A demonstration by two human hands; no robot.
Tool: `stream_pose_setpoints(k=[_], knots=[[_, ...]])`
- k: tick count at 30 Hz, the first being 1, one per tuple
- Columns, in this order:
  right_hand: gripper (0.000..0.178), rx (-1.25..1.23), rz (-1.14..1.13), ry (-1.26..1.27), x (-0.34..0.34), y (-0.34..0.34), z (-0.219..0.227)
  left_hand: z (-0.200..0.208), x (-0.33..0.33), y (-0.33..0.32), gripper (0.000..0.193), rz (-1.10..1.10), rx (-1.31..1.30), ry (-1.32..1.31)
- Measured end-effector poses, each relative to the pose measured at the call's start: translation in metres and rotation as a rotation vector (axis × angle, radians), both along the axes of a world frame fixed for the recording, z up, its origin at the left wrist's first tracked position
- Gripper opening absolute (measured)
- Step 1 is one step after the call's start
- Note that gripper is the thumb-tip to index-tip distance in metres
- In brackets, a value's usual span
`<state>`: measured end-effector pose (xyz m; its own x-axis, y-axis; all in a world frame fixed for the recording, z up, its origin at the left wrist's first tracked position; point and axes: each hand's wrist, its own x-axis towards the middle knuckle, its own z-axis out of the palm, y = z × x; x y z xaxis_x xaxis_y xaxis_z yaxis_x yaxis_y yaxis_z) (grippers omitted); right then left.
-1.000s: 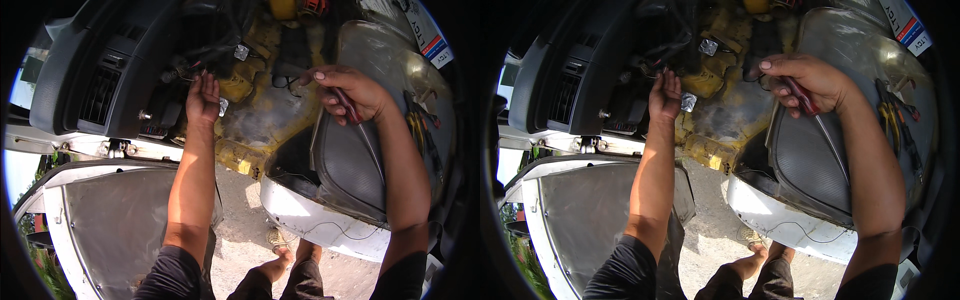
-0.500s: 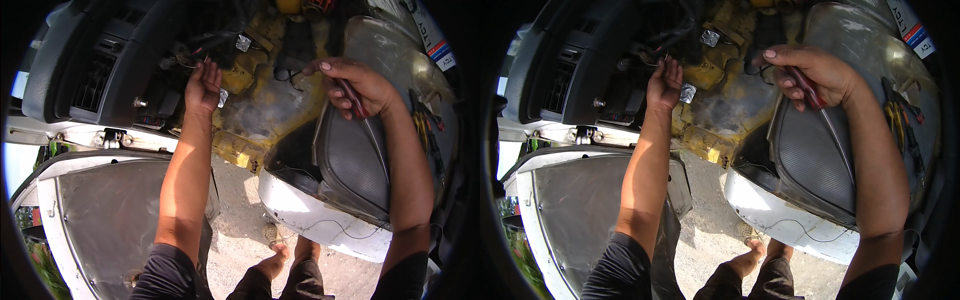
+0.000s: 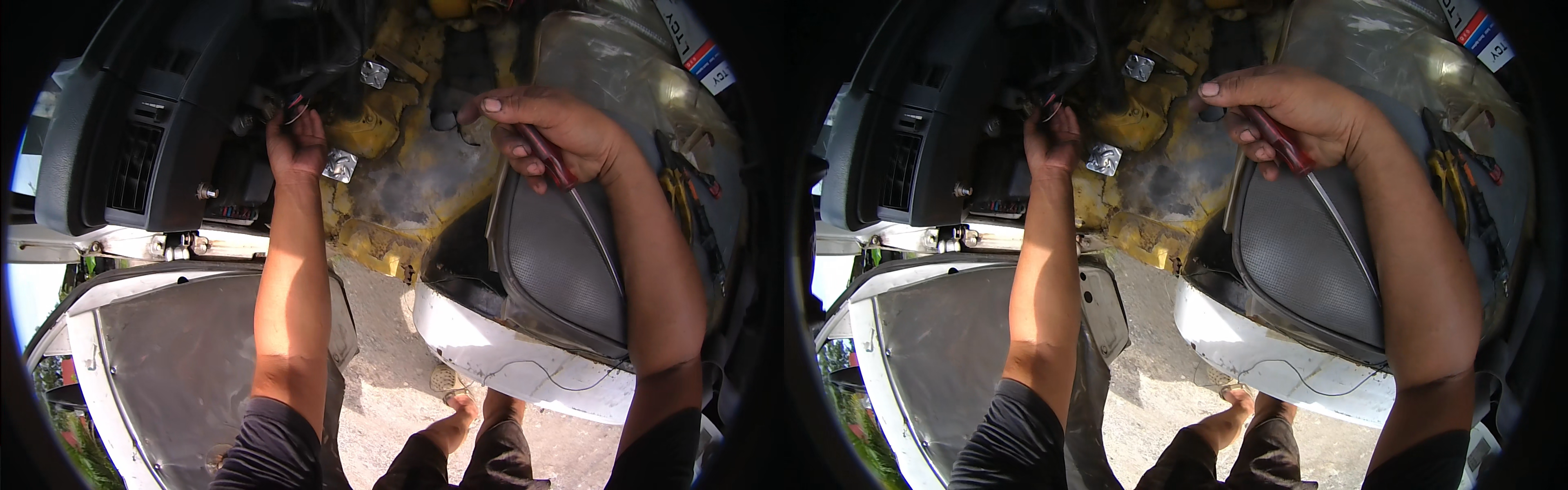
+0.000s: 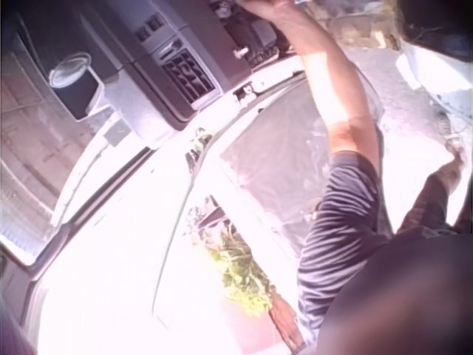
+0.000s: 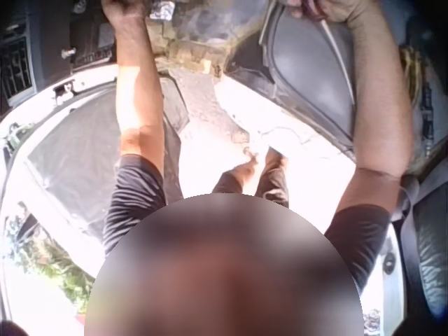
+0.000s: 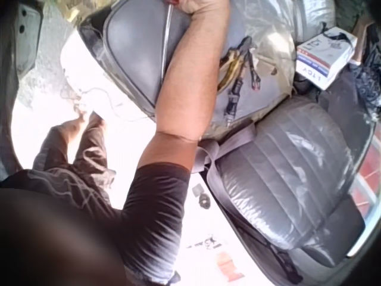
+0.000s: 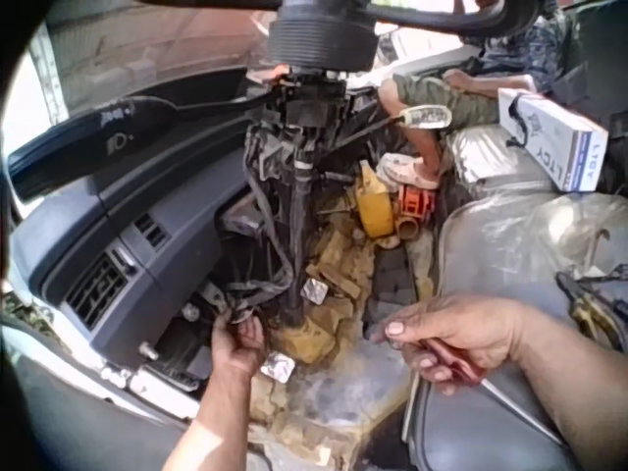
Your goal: The person removes a steering wheel from a vehicle. They use a screwdriver to loosen bolts on the steering column, detach the wheel, and then remove a retaining nut from the column.
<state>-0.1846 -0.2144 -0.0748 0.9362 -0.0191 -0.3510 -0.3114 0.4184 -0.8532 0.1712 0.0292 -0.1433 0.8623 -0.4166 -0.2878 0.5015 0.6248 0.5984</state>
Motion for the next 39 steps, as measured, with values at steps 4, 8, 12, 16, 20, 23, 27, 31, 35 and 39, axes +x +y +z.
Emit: stream_pose_setpoints(k=[4, 8, 12, 16, 20, 23, 27, 31, 35, 39], knots=[[0.057, 0.014, -0.018, -0.031, 0.001, 0.001, -0.001, -0.006, -0.004, 0.012, 0.021, -0.065, -0.039, -0.024], [0.057, 0.023, 0.007, -0.059, 0.001, 0.0, -0.001, -0.014, -0.004, 0.016, 0.023, -0.126, -0.104, -0.086], [0.059, 0.029, 0.026, -0.086, 0.002, -0.001, -0.002, -0.019, -0.001, 0.017, 0.024, -0.158, -0.145, -0.091], [0.059, 0.016, 0.022, -0.073, 0.001, -0.002, -0.003, -0.022, 0.001, 0.02, 0.025, -0.174, -0.156, -0.06], [0.057, -0.018, 0.044, -0.076, 0.001, -0.002, -0.004, -0.022, -0.001, 0.023, 0.026, -0.237, -0.236, -0.121], [0.056, 0.02, 0.025, -0.079, 0.002, -0.002, -0.004, -0.022, -0.004, 0.023, 0.025, -0.248, -0.263, -0.118], [0.055, 0.062, 0.016, -0.071, 0.002, -0.002, -0.003, -0.024, -0.007, 0.021, 0.025, -0.235, -0.253, -0.137], [0.053, -0.026, 0.058, -0.059, 0.001, -0.002, -0.002, -0.026, -0.005, 0.02, 0.025, -0.193, -0.197, -0.119], [0.05, -0.027, 0.054, -0.03, 0.002, -0.003, -0.006, -0.027, 0.002, 0.015, 0.021, -0.259, -0.149, -0.162], [0.049, -0.04, 0.068, -0.051, 0.001, -0.004, -0.009, -0.027, 0.008, 0.004, 0.018, -0.226, -0.075, -0.163]])
